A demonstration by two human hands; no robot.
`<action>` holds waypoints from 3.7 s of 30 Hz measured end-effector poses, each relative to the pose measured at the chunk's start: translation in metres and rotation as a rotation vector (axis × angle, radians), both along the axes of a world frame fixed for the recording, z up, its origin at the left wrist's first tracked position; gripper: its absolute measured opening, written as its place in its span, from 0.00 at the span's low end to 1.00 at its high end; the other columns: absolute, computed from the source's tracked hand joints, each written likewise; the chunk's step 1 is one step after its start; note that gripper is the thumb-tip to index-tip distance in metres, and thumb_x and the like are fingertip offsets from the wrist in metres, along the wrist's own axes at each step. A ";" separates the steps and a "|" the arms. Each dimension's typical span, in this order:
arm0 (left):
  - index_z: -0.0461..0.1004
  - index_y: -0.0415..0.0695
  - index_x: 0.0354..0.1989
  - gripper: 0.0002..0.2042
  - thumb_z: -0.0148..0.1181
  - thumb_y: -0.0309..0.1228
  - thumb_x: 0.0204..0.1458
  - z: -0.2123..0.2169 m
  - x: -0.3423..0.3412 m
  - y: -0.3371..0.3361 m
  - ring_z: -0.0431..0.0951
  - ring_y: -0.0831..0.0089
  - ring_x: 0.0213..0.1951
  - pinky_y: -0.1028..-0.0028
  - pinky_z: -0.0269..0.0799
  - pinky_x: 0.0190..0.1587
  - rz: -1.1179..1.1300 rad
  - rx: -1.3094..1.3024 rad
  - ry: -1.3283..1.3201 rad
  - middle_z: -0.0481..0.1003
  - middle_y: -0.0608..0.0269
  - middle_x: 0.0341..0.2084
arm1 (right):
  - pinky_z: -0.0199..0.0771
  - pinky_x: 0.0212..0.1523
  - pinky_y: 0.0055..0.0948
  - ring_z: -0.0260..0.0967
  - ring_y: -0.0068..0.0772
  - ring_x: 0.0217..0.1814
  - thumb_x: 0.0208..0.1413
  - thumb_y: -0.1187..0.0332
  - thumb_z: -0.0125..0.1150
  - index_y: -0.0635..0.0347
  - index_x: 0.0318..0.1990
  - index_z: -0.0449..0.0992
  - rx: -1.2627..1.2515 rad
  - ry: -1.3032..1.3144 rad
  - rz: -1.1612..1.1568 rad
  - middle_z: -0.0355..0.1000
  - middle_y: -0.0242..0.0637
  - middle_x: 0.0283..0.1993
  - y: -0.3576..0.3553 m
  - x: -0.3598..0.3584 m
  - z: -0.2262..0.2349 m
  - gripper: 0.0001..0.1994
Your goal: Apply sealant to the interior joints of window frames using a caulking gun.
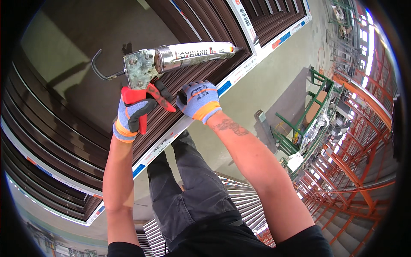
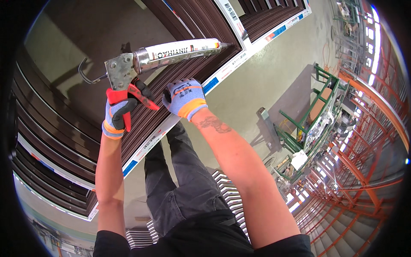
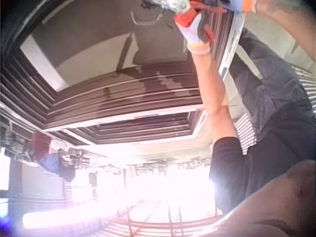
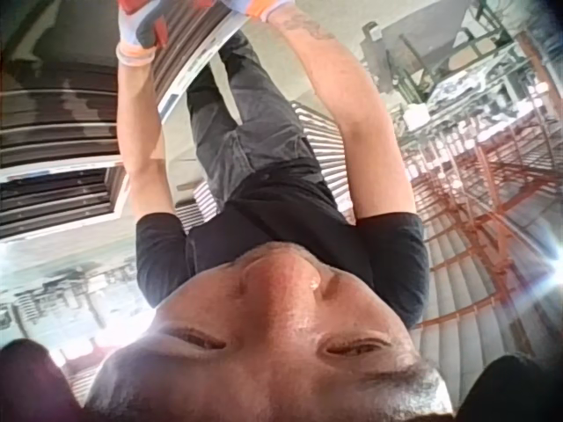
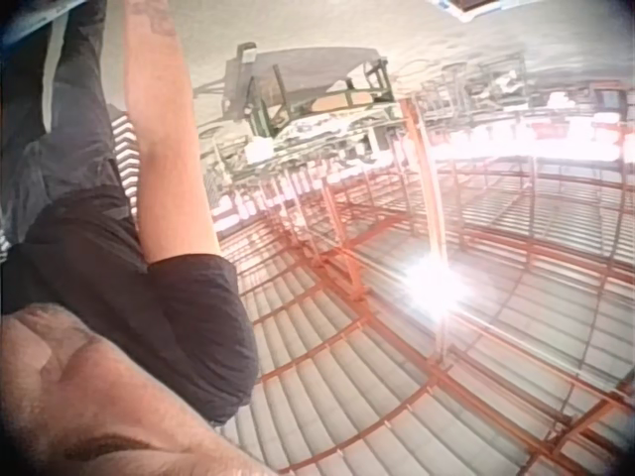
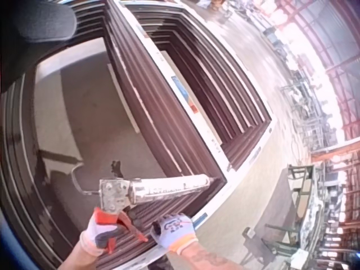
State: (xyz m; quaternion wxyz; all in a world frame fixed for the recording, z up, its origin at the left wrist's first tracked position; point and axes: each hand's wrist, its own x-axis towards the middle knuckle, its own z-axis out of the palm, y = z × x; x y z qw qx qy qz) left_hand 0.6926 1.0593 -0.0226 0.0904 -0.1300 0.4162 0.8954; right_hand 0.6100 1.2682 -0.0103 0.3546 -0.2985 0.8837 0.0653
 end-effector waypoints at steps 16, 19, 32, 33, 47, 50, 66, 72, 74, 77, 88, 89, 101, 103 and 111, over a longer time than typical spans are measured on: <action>0.81 0.29 0.31 0.17 0.60 0.34 0.43 -0.054 0.035 -0.010 0.79 0.57 0.45 0.66 0.71 0.56 0.106 0.136 -0.069 0.81 0.45 0.35 | 0.72 0.45 0.42 0.75 0.42 0.41 0.52 0.52 0.59 0.55 0.29 0.78 -0.121 0.160 0.003 0.77 0.39 0.33 -0.002 0.008 -0.011 0.15; 0.80 0.29 0.35 0.17 0.60 0.34 0.44 -0.055 0.024 0.001 0.79 0.58 0.45 0.67 0.70 0.54 0.066 0.242 -0.049 0.81 0.47 0.37 | 0.74 0.40 0.40 0.74 0.45 0.33 0.46 0.58 0.65 0.55 0.24 0.75 -0.192 0.200 0.040 0.74 0.38 0.27 -0.001 0.009 -0.012 0.11; 0.77 0.34 0.35 0.13 0.60 0.28 0.40 -0.076 0.008 0.012 0.79 0.59 0.43 0.63 0.72 0.52 0.088 0.278 -0.059 0.80 0.53 0.32 | 0.71 0.35 0.39 0.72 0.41 0.31 0.46 0.59 0.64 0.54 0.23 0.73 -0.282 0.224 0.074 0.71 0.36 0.25 0.002 0.007 -0.014 0.11; 0.77 0.34 0.35 0.13 0.60 0.28 0.40 -0.075 0.007 0.011 0.79 0.59 0.43 0.63 0.72 0.52 0.084 0.305 -0.062 0.80 0.53 0.32 | 0.71 0.35 0.39 0.72 0.41 0.31 0.46 0.59 0.64 0.53 0.23 0.73 -0.274 0.209 0.071 0.71 0.36 0.24 0.002 0.006 -0.013 0.11; 0.75 0.35 0.36 0.12 0.61 0.27 0.43 -0.080 -0.001 0.016 0.79 0.60 0.41 0.63 0.74 0.50 0.083 0.353 -0.028 0.78 0.52 0.34 | 0.71 0.33 0.40 0.72 0.42 0.30 0.43 0.59 0.65 0.53 0.22 0.72 -0.282 0.208 0.074 0.71 0.37 0.24 0.004 0.005 -0.015 0.11; 0.75 0.35 0.37 0.12 0.62 0.27 0.43 -0.082 -0.001 0.018 0.79 0.60 0.40 0.63 0.74 0.49 0.087 0.363 -0.047 0.78 0.52 0.34 | 0.71 0.33 0.40 0.72 0.42 0.30 0.43 0.59 0.65 0.53 0.22 0.72 -0.235 0.169 0.056 0.71 0.37 0.24 0.003 0.005 -0.015 0.11; 0.78 0.32 0.35 0.16 0.60 0.32 0.39 -0.075 0.000 0.005 0.80 0.61 0.39 0.66 0.74 0.50 0.008 0.215 -0.078 0.80 0.52 0.33 | 0.72 0.35 0.40 0.73 0.42 0.32 0.45 0.58 0.64 0.53 0.23 0.73 -0.207 0.164 0.061 0.72 0.37 0.25 -0.001 0.004 -0.013 0.11; 0.76 0.33 0.30 0.09 0.63 0.27 0.42 -0.078 0.002 0.006 0.79 0.61 0.37 0.63 0.76 0.42 0.077 0.335 -0.131 0.76 0.56 0.29 | 0.71 0.37 0.40 0.73 0.41 0.34 0.45 0.57 0.63 0.54 0.24 0.74 -0.183 0.156 0.058 0.73 0.37 0.27 0.001 0.005 -0.013 0.12; 0.76 0.34 0.29 0.09 0.63 0.27 0.43 -0.082 0.001 0.011 0.79 0.61 0.37 0.64 0.76 0.42 0.083 0.302 -0.100 0.76 0.56 0.29 | 0.71 0.37 0.40 0.73 0.41 0.34 0.45 0.56 0.63 0.54 0.24 0.74 -0.149 0.137 0.051 0.73 0.37 0.27 0.002 0.005 -0.013 0.12; 0.76 0.34 0.29 0.08 0.64 0.27 0.44 -0.082 -0.001 0.014 0.79 0.63 0.36 0.65 0.75 0.41 0.086 0.280 -0.054 0.76 0.56 0.29 | 0.71 0.38 0.40 0.73 0.41 0.34 0.45 0.56 0.63 0.54 0.24 0.74 -0.207 0.167 0.063 0.73 0.36 0.27 0.004 0.006 -0.015 0.12; 0.76 0.35 0.32 0.13 0.62 0.31 0.41 -0.065 0.001 0.014 0.79 0.63 0.38 0.65 0.75 0.46 0.052 0.157 -0.095 0.77 0.56 0.29 | 0.73 0.38 0.41 0.72 0.45 0.32 0.45 0.60 0.64 0.55 0.22 0.73 -0.258 0.198 0.054 0.73 0.39 0.25 0.003 0.005 -0.013 0.10; 0.76 0.34 0.33 0.13 0.62 0.32 0.41 -0.064 0.002 0.013 0.79 0.63 0.38 0.65 0.75 0.46 0.053 0.135 -0.089 0.78 0.55 0.30 | 0.73 0.38 0.41 0.72 0.45 0.32 0.45 0.60 0.64 0.55 0.22 0.73 -0.256 0.205 0.052 0.73 0.39 0.25 0.003 0.005 -0.013 0.10; 0.76 0.32 0.34 0.11 0.62 0.29 0.46 -0.041 0.003 0.011 0.78 0.65 0.34 0.67 0.75 0.41 0.083 0.118 -0.092 0.78 0.54 0.31 | 0.72 0.44 0.41 0.74 0.44 0.37 0.48 0.54 0.63 0.55 0.26 0.76 -0.140 0.146 0.029 0.75 0.39 0.30 0.001 0.004 -0.009 0.14; 0.76 0.32 0.34 0.11 0.60 0.28 0.46 -0.036 0.001 0.011 0.78 0.66 0.32 0.68 0.75 0.41 0.079 0.048 -0.085 0.78 0.54 0.31 | 0.72 0.45 0.41 0.74 0.44 0.38 0.49 0.53 0.62 0.55 0.27 0.76 -0.125 0.138 0.015 0.76 0.39 0.31 0.001 0.003 -0.009 0.14; 0.74 0.31 0.29 0.08 0.56 0.25 0.44 -0.023 -0.007 0.011 0.78 0.67 0.31 0.70 0.74 0.39 0.040 -0.076 0.000 0.78 0.55 0.25 | 0.70 0.50 0.40 0.75 0.41 0.45 0.53 0.50 0.59 0.54 0.35 0.80 -0.021 0.058 -0.006 0.78 0.40 0.38 -0.004 0.004 -0.003 0.17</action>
